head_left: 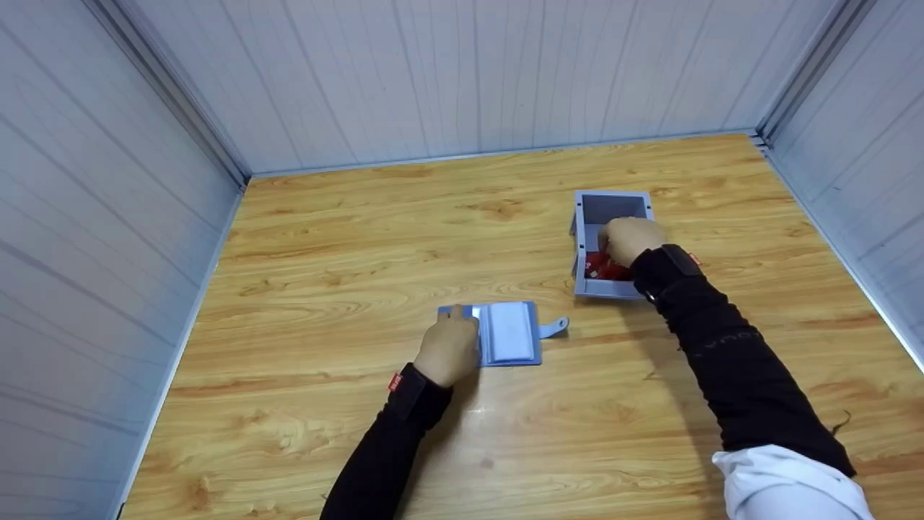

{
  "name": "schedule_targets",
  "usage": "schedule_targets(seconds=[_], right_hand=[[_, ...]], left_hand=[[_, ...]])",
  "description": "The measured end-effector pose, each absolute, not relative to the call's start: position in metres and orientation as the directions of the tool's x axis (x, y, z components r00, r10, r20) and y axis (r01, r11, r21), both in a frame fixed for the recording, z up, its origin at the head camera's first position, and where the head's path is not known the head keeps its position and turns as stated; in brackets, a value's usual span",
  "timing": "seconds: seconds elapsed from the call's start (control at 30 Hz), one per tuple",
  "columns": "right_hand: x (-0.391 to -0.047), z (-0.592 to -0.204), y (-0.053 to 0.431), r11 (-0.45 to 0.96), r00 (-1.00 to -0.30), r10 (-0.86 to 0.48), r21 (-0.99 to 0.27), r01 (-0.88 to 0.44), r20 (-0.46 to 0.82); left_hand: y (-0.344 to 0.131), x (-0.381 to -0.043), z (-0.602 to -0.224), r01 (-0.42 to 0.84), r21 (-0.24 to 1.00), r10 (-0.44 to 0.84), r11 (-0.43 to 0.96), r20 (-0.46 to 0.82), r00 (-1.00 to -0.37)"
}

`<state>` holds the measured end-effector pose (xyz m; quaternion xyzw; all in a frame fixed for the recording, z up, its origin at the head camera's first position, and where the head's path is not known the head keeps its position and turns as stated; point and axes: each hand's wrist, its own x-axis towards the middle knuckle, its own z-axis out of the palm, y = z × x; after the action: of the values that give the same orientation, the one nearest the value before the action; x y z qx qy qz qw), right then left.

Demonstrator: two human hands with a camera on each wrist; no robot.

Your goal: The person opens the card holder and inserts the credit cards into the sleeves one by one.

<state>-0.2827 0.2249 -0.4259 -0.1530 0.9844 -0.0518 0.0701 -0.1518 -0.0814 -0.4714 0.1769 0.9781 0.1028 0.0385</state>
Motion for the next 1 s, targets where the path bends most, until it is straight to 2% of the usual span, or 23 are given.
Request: schedule_targets(seconds=[0.4, 0.63, 1.0], right_hand=[[-0.274, -0.411, 0.235, 0.938, -0.945, -0.318, -0.167, -0.303, -0.077], [-0.265, -0.397, 0.243, 0.920, -0.950, -0.307, -0.270, -0.283, -0.050], [-0.245, -0.374, 0.232, 0.874, -0.960, -0.247, -0.399, -0.279, 0.131]], left_hand=[[-0.082, -0.152, -0.471, 0.338, 0.225, 0.356, 0.914, -0.043, -0.934], [-0.081, -0.151, -0.472, 0.333, 0.223, 0.350, 0.916, -0.037, -0.936], [-0.081, -0.151, -0.471, 0.343, 0.238, 0.365, 0.909, -0.058, -0.929]])
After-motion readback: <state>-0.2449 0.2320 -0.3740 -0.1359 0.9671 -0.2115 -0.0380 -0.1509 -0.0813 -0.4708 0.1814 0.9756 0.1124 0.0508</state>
